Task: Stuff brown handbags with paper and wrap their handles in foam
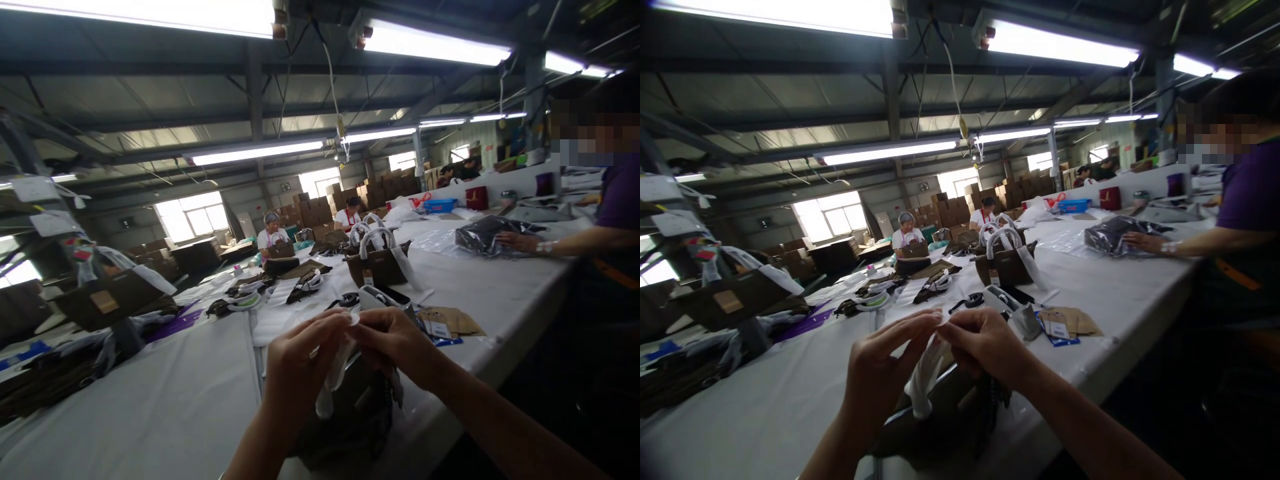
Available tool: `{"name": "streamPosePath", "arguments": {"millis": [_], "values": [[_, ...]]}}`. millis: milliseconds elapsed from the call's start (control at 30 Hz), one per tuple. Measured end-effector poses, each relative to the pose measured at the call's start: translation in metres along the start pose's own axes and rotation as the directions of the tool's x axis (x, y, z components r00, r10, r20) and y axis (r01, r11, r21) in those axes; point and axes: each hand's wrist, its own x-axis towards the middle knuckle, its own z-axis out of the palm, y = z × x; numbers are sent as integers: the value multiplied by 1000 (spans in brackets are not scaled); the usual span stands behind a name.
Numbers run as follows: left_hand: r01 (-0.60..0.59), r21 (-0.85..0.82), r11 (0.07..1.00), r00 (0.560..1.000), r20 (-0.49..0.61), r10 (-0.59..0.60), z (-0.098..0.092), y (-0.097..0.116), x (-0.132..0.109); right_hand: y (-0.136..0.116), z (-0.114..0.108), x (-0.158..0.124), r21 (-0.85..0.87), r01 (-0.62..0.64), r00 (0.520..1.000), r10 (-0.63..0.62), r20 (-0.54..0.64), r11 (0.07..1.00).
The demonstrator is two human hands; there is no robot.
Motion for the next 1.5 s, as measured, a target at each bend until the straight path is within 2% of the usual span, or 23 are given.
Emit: {"name": "streamPosePath", "arguments": {"millis": [67, 167, 267, 333, 400, 467, 533, 567, 633, 700, 767, 867, 933, 1000, 1067, 1133, 1167, 1267, 1300, 1367, 1500], "values": [[31, -21, 999, 999, 40, -30, -2, 2, -1, 1, 1, 0, -17, 25, 1000, -26, -6, 1000], [168, -15, 986, 986, 0, -168, -3, 4, 2, 3, 3, 0, -77, 44, 999, -45, -19, 996], [289, -82, 954, 957, -14, -291, -4, 5, 8, 5, 4, -2, -292, 138, 982, -169, -84, 946], [329, -129, 936, 944, 11, -330, -4, 5, 12, 4, 3, -3, -513, 226, 912, -366, -188, 828], [343, -152, 927, 939, 32, -342, -3, 6, 15, 1, 2, -5, -682, 304, 782, -582, -220, 665], [340, -186, 922, 940, 52, -336, -2, 7, 16, -4, 0, -5, -764, 417, 669, -735, -110, 493], [322, -216, 922, 946, 39, -321, 0, 8, 15, -8, -2, -3, -779, 525, 607, -792, 61, 342], [304, -219, 927, 950, 5, -311, 0, 9, 15, -7, -2, -2, -780, 554, 597, -792, 127, 292], [260, -232, 937, 947, -129, -295, 0, 7, 14, -1, -4, 1, -779, 584, 598, -770, 223, 227], [228, -284, 931, 910, -277, -308, -2, 3, 15, 12, -5, 1, -772, 602, 612, -740, 280, 206], [236, -363, 901, 882, -310, -356, -5, -4, 14, 27, -7, -1, -752, 621, 629, -715, 307, 223], [315, -366, 876, 896, -188, -401, -5, -15, 10, 46, -12, -11, -711, 605, 678, -701, 222, 359], [389, -203, 899, 907, -87, -412, 0, -18, 6, 56, -16, -18, -691, 543, 699, -713, 57, 478], [419, 43, 907, 906, 52, -421, 6, -18, 2, 63, -19, -24, -682, 441, 704, -696, -140, 583], [374, 239, 896, 888, 185, -420, 11, -17, 0, 70, -24, -29, -661, 346, 718, -642, -271, 666], [290, 367, 884, 895, 221, -386, 10, -22, 0, 78, -30, -34, -627, 269, 736, -576, -355, 731], [246, 433, 867, 916, 188, -354, 8, -26, 0, 83, -35, -36, -614, 229, 741, -544, -393, 756], [143, 634, 760, 987, -34, -158, -3, -48, 0, 107, -54, -46, -606, 56, 730, -447, -517, 793], [128, 678, 723, 992, -99, -83, -7, -56, -1, 118, -61, -50, -611, -12, 738, -406, -539, 792], [113, 723, 682, 981, -191, 39, -11, -70, -4, 142, -76, -56, -637, -129, 784, -315, -535, 760], [62, 729, 682, 953, -246, 177, -12, -82, -9, 187, -95, -57, -720, -204, 892, -178, -416, 664]]}}
